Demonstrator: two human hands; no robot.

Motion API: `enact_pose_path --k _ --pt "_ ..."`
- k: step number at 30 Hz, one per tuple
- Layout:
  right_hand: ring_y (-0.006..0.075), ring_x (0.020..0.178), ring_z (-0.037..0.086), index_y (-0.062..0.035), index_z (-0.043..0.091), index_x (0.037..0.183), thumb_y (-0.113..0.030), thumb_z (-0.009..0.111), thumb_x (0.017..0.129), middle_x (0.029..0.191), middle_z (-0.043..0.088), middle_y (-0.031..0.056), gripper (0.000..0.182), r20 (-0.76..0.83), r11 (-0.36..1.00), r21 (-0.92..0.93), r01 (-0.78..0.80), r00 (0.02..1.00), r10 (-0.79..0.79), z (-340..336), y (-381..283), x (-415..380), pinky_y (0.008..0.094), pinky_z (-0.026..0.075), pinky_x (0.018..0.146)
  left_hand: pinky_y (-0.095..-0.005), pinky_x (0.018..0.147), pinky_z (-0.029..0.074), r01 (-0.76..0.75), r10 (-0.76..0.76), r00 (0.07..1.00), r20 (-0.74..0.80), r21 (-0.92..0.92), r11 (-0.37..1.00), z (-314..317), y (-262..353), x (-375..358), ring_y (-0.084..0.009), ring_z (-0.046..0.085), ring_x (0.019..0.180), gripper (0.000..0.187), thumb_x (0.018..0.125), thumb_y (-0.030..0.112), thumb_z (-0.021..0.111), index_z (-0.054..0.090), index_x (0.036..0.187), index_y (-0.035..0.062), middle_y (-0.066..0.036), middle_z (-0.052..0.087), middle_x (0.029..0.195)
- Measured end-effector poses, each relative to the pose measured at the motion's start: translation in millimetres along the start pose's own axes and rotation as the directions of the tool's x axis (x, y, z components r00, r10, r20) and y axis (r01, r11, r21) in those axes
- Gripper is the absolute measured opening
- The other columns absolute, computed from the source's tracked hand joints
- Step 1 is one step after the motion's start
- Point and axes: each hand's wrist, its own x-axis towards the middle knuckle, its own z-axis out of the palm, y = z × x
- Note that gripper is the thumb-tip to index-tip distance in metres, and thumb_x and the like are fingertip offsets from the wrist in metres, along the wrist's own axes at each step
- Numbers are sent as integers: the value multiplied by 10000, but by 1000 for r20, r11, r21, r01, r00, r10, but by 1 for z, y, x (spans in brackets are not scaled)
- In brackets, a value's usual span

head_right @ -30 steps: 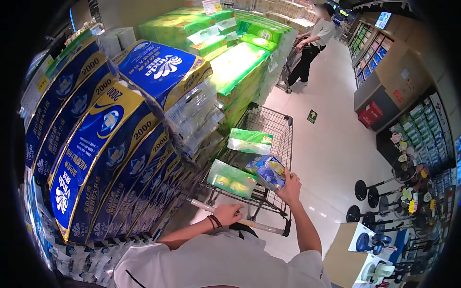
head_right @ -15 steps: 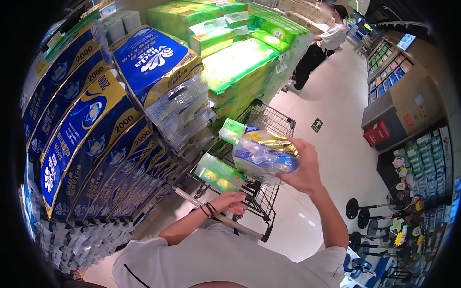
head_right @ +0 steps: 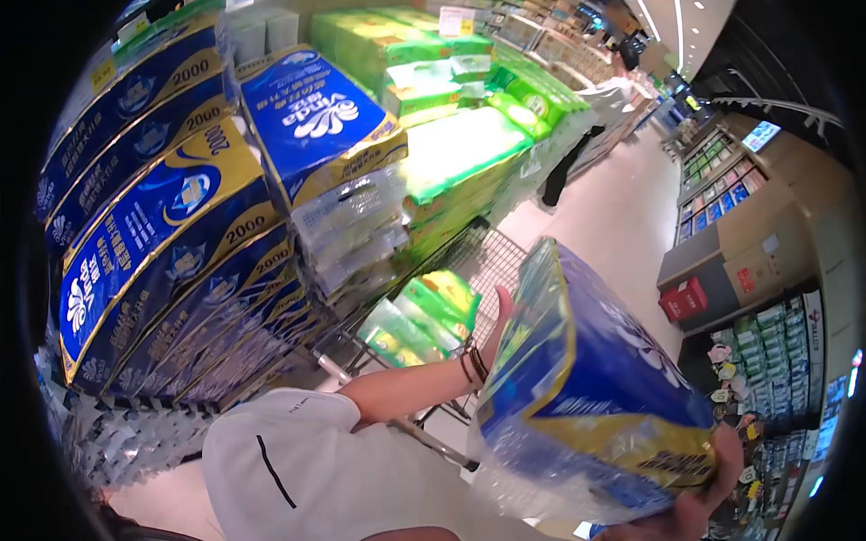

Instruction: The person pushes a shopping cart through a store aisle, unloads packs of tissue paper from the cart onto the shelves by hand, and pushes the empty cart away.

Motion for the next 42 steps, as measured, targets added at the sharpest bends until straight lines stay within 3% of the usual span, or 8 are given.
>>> enact_pose_path --k 7,11,23,28,32,34,38,42 --pt "335 1436 339 -488 506 1317 -585 697 896 1463 381 45 473 172 944 -326 49 985 8 -3 -4 -90 761 241 1170 -436 908 605 0 1 1000 -25 33 999 55 48 65 -287 725 1064 777 966 727 506 559 1434 110 -131 714 1225" --pt "395 1462 327 -385 499 1325 -600 574 966 1470 376 115 425 38 948 -316 -30 998 44 43 13 -162 813 226 1141 -415 915 625 -209 241 953 -183 179 961 75 57 41 -285 742 1034 470 1064 367 526 595 1345 -3 -184 721 1206" --pt "403 1330 479 -109 487 1380 -347 770 878 1461 426 163 624 -508 994 -110 -10 860 -48 226 80 -117 593 396 1122 -427 1024 546 -373 292 928 231 575 729 173 145 19 -282 681 1151 478 1020 251 551 526 1431 7 -162 665 1318" --pt "439 1348 451 -95 549 1379 -274 799 879 1395 481 180 587 -651 953 183 241 756 -66 286 96 111 560 397 1104 -395 965 527 -574 647 641 413 817 48 285 233 95 -199 632 1133 462 1027 325 620 556 1408 72 -86 676 1271" --pt "505 1367 432 -116 558 1400 -88 792 747 1480 427 213 695 -565 869 221 443 784 -256 353 94 214 597 403 1113 -485 1177 383 -317 666 307 680 733 -602 302 190 -27 -326 481 1383 536 1069 254 482 300 1515 20 -190 512 1435" --pt "504 1397 419 -126 560 1413 39 796 647 1508 417 224 819 -566 744 402 534 783 -256 405 72 233 575 427 1117 -457 1121 436 -189 573 261 777 623 -759 257 153 -106 -312 616 1196 279 1001 164 554 541 1209 -23 -202 643 1222" --pt "448 1480 364 -161 541 1463 117 801 561 1572 399 182 978 -235 586 681 439 889 -392 474 39 230 507 428 1162 -351 874 535 230 633 651 418 686 -690 209 94 -192 -244 701 966 143 963 13 595 706 1049 -15 -137 735 1046" --pt "393 1501 364 -181 541 1477 125 767 575 1600 413 123 978 -193 592 681 432 885 -424 475 14 240 500 421 1181 -343 850 550 633 847 529 55 639 -437 153 82 -262 -219 716 959 159 963 92 676 738 1093 27 -101 752 1059"
